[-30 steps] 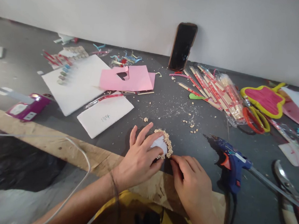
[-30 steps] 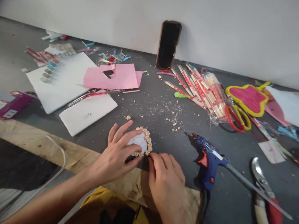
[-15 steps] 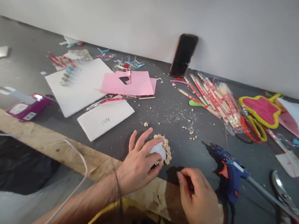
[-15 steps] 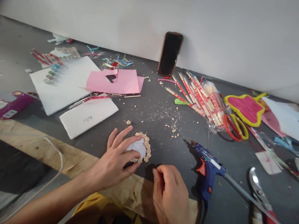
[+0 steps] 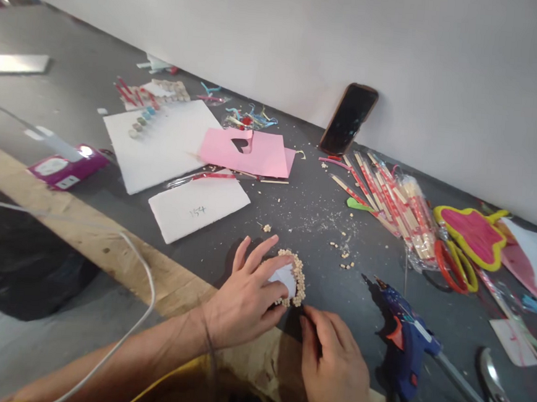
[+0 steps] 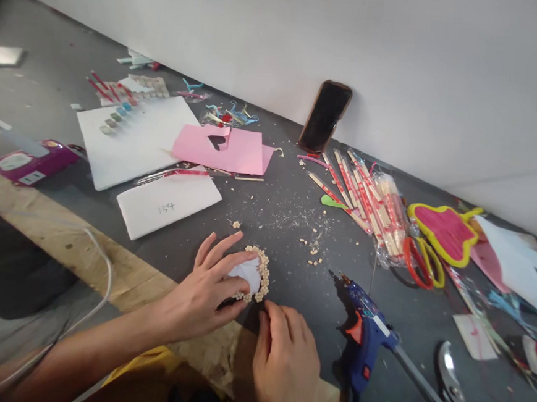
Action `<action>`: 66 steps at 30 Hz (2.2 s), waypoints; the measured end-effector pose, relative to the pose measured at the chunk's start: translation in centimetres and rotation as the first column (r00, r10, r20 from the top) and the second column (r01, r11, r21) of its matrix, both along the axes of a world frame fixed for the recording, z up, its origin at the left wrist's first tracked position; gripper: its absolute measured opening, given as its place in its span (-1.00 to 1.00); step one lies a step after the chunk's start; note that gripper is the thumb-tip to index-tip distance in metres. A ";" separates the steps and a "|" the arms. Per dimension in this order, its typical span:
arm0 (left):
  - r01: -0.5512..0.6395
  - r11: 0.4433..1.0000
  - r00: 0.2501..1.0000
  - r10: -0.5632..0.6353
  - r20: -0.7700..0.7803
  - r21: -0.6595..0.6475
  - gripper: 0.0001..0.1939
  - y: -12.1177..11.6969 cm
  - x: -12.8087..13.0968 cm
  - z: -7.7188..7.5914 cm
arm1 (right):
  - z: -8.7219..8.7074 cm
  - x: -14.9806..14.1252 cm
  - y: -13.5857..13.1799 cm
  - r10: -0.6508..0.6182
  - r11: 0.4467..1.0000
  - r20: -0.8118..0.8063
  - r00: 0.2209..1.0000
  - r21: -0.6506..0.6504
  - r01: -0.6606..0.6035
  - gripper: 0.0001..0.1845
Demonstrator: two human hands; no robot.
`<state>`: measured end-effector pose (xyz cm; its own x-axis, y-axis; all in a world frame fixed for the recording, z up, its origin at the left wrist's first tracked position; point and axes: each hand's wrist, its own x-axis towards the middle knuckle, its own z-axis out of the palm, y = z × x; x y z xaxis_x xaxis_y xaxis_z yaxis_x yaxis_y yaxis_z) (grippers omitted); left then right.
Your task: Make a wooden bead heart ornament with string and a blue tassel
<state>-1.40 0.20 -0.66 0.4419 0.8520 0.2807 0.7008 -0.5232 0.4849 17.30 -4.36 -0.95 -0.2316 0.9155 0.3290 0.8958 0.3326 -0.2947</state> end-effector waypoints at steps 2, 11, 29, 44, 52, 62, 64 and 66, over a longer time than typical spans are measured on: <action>0.004 1.000 1.000 -0.004 -0.008 0.001 -0.89 0.0 0.0 0.0 | 0.1 -0.2 0.3 0.005 1.000 0.006 1.000 0.005 -0.005 -0.77; -0.003 1.000 1.000 0.003 -0.006 0.006 -0.88 0.0 -0.1 0.0 | 0.5 -0.4 0.6 0.033 0.999 -0.021 0.999 -0.004 -0.033 -0.73; -0.017 1.000 0.997 0.018 -0.071 0.008 -0.80 0.2 -1.2 1.2 | 0.4 -1.8 1.2 0.089 0.996 -0.047 0.995 0.017 -0.089 -0.75; -0.164 0.980 0.984 0.154 -0.095 -0.116 -0.47 -0.1 -3.9 0.4 | -0.1 -1.9 1.0 0.054 0.997 -0.020 0.998 0.059 -0.053 -0.78; -0.120 0.983 0.991 0.110 -0.080 -0.142 -0.57 0.3 -3.6 0.8 | -0.5 -1.8 0.8 0.032 0.999 -0.016 0.999 0.034 -0.032 -0.77; -0.033 0.986 0.995 0.017 -0.102 -0.165 -0.58 1.3 -3.5 1.2 | 0.1 -1.9 0.8 0.038 0.997 -0.051 0.998 0.070 -0.034 -0.79; -0.010 0.987 0.995 -0.006 -0.096 -0.163 -0.57 1.6 -3.3 1.4 | 0.1 -2.0 0.8 0.024 0.998 -0.061 0.998 0.063 -0.020 -0.79; 0.011 0.988 0.996 -0.025 -0.088 -0.157 -0.56 1.8 -3.2 1.4 | 0.1 -2.0 0.8 0.017 0.998 -0.075 0.997 0.054 -0.013 -0.79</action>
